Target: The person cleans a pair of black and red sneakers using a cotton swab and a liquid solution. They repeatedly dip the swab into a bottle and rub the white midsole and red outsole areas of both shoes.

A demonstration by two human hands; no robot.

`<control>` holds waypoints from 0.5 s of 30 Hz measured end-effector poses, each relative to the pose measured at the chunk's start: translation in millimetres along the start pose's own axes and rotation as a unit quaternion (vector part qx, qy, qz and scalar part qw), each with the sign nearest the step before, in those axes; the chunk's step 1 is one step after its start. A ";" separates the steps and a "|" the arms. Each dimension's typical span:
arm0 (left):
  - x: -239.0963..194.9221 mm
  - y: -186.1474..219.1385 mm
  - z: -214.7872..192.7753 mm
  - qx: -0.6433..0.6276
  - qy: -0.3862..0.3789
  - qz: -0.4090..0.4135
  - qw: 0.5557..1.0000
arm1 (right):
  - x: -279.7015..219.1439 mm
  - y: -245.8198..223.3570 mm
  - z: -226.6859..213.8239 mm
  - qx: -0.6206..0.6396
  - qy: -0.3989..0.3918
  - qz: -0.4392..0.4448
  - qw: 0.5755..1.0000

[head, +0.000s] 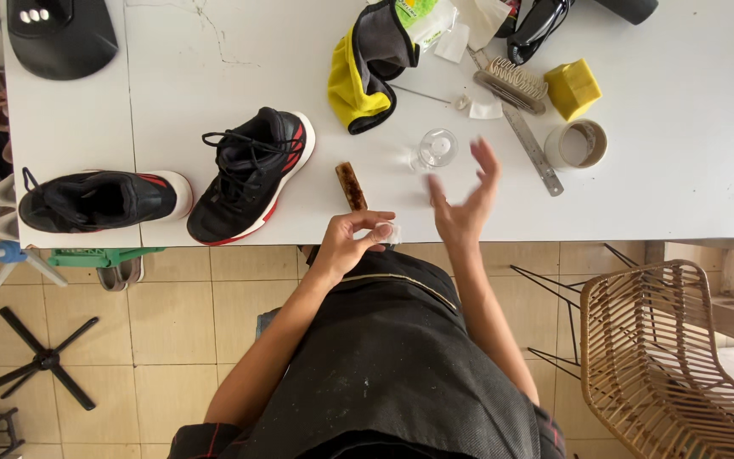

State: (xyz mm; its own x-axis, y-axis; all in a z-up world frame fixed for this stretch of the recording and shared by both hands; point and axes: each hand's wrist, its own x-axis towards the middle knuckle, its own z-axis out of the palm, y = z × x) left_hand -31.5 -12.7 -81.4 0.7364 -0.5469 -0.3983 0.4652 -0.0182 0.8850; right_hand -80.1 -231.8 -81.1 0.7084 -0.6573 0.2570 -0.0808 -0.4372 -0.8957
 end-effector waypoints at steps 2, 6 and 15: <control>2.0 -12.7 -2.2 0.007 0.019 0.005 1.000 | -25.8 13.5 2.6 0.027 0.025 -0.018 0.999; 3.0 -5.9 7.6 -0.007 0.062 0.007 0.998 | -50.9 13.2 5.8 0.125 -0.052 -0.023 0.991; 20.4 14.5 15.2 -0.013 -0.021 -0.003 1.000 | -40.2 11.7 -8.8 0.245 -0.229 0.127 0.933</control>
State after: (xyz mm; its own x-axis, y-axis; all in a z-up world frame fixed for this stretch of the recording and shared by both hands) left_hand -17.1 -36.9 -73.1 0.7125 -0.5821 -0.3918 0.4817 -0.0001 0.8763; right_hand -115.8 -215.9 -98.7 0.9445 -0.3215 -0.0679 -0.0359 0.1044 -0.9939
